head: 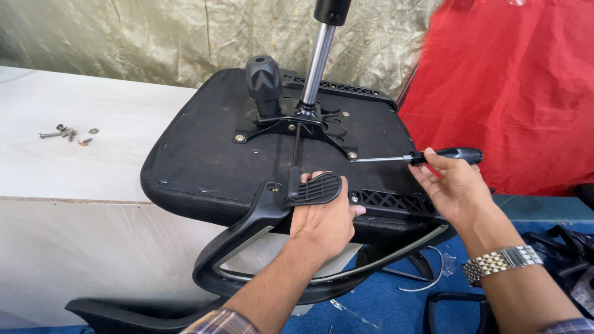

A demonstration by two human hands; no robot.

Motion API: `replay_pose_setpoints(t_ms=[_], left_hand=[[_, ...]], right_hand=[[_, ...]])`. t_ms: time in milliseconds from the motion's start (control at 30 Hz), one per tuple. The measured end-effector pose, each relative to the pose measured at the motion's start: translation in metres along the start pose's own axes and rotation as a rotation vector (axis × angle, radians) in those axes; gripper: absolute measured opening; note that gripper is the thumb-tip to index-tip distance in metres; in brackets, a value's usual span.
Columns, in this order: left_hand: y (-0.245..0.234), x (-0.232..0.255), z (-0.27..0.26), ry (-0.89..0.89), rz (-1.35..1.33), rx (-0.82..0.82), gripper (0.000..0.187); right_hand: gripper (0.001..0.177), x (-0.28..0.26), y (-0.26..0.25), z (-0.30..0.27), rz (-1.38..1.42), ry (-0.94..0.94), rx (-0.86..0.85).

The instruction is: The person attaches a black plastic armrest to the underside of an office chair seat using a screwdriver. They align the armrest, insert screws, and tighten them to secure the part.

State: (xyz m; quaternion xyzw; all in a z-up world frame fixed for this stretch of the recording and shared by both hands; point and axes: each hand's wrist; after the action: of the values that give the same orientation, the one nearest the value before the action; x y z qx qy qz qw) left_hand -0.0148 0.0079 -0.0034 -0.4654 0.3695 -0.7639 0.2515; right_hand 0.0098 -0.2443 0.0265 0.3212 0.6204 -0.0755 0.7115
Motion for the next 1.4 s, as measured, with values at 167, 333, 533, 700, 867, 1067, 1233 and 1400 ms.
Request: replay_pose_setpoints(t_ms=[167, 333, 533, 700, 867, 1067, 1233, 1400], left_hand=[[0.002, 0.002, 0.000, 0.000, 0.004, 0.016, 0.046], [0.005, -0.004, -0.011, -0.011, -0.044, 0.010, 0.054], [-0.014, -0.022, -0.071, 0.291, -0.021, 0.358, 0.049], [-0.054, -0.049, -0.085, -0.076, -0.105, 0.105, 0.013], [-0.076, -0.089, -0.029, -0.133, -0.368, 0.351, 0.021], [-0.060, -0.107, -0.004, -0.205, -0.568, 0.057, 0.024], [-0.058, -0.114, -0.003, -0.168, -0.595, 0.041, 0.023], [-0.062, -0.117, 0.004, -0.232, -0.616, -0.042, 0.021]], right_hand=[[0.016, 0.021, 0.011, -0.010, 0.024, -0.013, -0.036], [0.011, 0.016, 0.026, -0.019, 0.050, -0.031, -0.110], [0.023, -0.040, 0.073, -0.031, -0.187, -0.355, -0.388], [0.045, -0.063, 0.120, -0.058, -0.177, -0.534, -0.662], [0.051, -0.038, 0.168, -0.077, -0.359, -0.512, -0.732], [0.049, -0.012, 0.180, -0.088, -0.545, -0.523, -0.685], [0.049, -0.010, 0.186, -0.089, -0.511, -0.530, -0.677], [0.050, -0.006, 0.194, -0.090, -0.495, -0.534, -0.723]])
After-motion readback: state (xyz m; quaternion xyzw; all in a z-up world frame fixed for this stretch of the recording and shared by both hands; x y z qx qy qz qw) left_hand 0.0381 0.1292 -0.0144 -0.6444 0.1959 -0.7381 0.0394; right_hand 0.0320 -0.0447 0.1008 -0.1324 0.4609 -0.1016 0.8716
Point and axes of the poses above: each hand's wrist, its own z-axis towards the middle knuckle, its own y-axis out of the palm, x = y × z, and after that the axes turned 8 degrees about -y, right-handed
